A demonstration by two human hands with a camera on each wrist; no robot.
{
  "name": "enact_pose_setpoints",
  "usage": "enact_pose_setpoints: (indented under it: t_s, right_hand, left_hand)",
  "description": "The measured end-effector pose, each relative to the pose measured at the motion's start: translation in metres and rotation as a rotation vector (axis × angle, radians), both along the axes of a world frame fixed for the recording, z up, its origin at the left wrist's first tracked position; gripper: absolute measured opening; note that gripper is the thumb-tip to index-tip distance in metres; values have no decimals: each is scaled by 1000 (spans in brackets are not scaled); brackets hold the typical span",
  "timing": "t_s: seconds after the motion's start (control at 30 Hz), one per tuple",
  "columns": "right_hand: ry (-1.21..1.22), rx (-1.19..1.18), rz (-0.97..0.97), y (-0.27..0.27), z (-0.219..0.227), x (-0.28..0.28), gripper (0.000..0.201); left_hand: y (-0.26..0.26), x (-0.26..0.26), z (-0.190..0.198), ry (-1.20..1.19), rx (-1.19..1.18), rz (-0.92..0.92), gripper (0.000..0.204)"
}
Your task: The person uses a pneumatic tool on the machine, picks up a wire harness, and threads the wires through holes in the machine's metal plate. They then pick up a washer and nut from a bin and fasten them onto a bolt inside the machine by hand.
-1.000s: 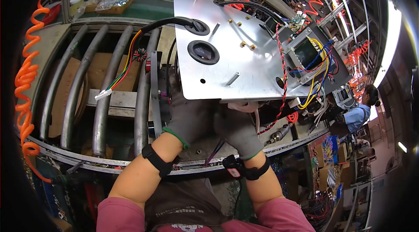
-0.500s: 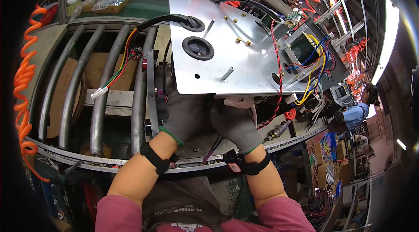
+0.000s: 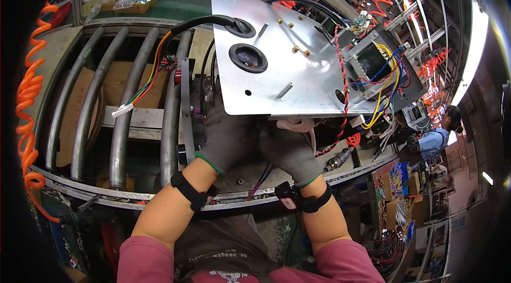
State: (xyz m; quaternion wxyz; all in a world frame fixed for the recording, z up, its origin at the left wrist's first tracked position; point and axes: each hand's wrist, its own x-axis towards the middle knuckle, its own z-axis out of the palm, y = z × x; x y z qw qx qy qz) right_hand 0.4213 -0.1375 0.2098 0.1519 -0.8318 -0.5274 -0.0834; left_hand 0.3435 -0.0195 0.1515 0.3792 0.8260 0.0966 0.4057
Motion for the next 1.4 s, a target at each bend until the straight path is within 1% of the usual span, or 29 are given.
enact_pose_setpoints:
  t_s: [0.07, 0.17, 0.27, 0.33, 0.37, 0.43, 0.47, 0.5, 0.53, 0.57, 0.63, 0.67, 0.7, 0.77, 0.8, 0.83, 0.9, 0.93, 1.0, 1.03, 1.07, 1.1, 1.13, 1.17, 1.23, 1.3, 1.33, 1.37, 1.4]
  right_hand:
    - [4, -20, -17, -1, 0, 1, 22]
    - [-25, 2, 28, -3, -6, 5, 24]
    - [-2, 65, 43, -3, -2, 2, 24]
    - [45, -37, -44, -1, 7, -5, 23]
    - [47, -37, -43, -1, 4, -3, 23]
    - [4, -15, 29, -4, -6, 6, 20]
    - [11, -14, 29, -4, -3, 4, 20]
    - [-27, -34, 48, -4, 2, 1, 20]
    - [-62, -57, 66, -4, 5, 0, 19]
    - [-50, -58, 63, -4, 1, 3, 19]
    - [-62, 110, 133, -4, -12, 10, 19]
    - [-184, 182, 151, -2, -14, 10, 19]
    - [-120, 83, 62, -4, -9, 5, 19]
    - [46, -50, -2, -4, -16, 14, 20]
    - [60, -67, -15, -4, -17, 16, 21]
    - [61, -64, -17, -4, -17, 14, 21]
    - [85, -58, -51, -4, -12, 13, 22]
    - [77, -56, -44, -3, -8, 11, 22]
    - [197, -181, -139, -1, 1, 5, 23]
    - [184, -183, -127, -3, 1, 6, 23]
    - [142, -115, -87, -5, -3, 8, 23]
    - [103, -45, -47, -6, -9, 13, 24]
    - [13, 99, 44, -2, -16, 16, 27]
    - [10, 97, 54, -4, -17, 18, 27]
    - [94, -65, -36, -7, -10, 18, 27]
    - [94, -57, -51, -6, -7, 14, 28]
    - [99, -53, -71, -6, -6, 13, 28]
    - [92, -42, -75, -8, -8, 17, 28]
    - [7, -25, 8, -11, -15, 24, 28]
  left_hand:
    - [-1, -5, 8, 34, 24, 13, 28]
    - [-3, -10, 13, 105, 65, 41, 22]
    - [-1, -4, 4, 76, 54, 11, 22]
    - [-1, -4, 4, -5, -42, 1, 26]
    - [-2, -9, 8, -3, -42, 2, 26]
    - [-3, -28, 22, -56, 150, 104, 25]
    - [-6, -40, 27, -49, 152, 103, 25]
    - [-11, -56, 30, -39, 199, 151, 25]
    - [-17, -68, 27, -28, 243, 197, 26]
    - [-25, -77, 19, -16, 243, 192, 26]
    - [-43, -95, -3, 254, 12, -132, 28]
    - [-51, -94, -21, 284, -12, -107, 28]
    - [-57, -96, -33, 313, -27, -117, 28]
    - [-57, -92, -41, 546, -19, -17, 29]
    - [-55, -90, -45, 590, -9, -11, 31]
    - [-55, -88, -49, 591, -6, -12, 31]
    - [-55, -81, -54, 556, -13, -78, 29]
    - [-58, -78, -54, 590, 53, -44, 28]
    - [-60, -74, -64, 583, 77, -50, 27]
    - [-60, -72, -62, 581, 103, -65, 26]
    - [-59, -70, -56, 696, 77, -122, 21]
    - [-60, -67, -53, 688, 70, -110, 21]
    - [-61, -65, -51, 736, 161, -169, 22]
    - [-61, -63, -49, 784, 254, -229, 25]
    - [-63, -56, -44, 789, 240, -244, 20]
    - [-67, -49, -43, 866, 185, -153, 20]
    - [-61, -51, -38, 818, -19, -214, 20]
    - [-57, -52, -31, 812, -7, -214, 20]
    - [-56, -55, -23, 572, -209, -236, 23]
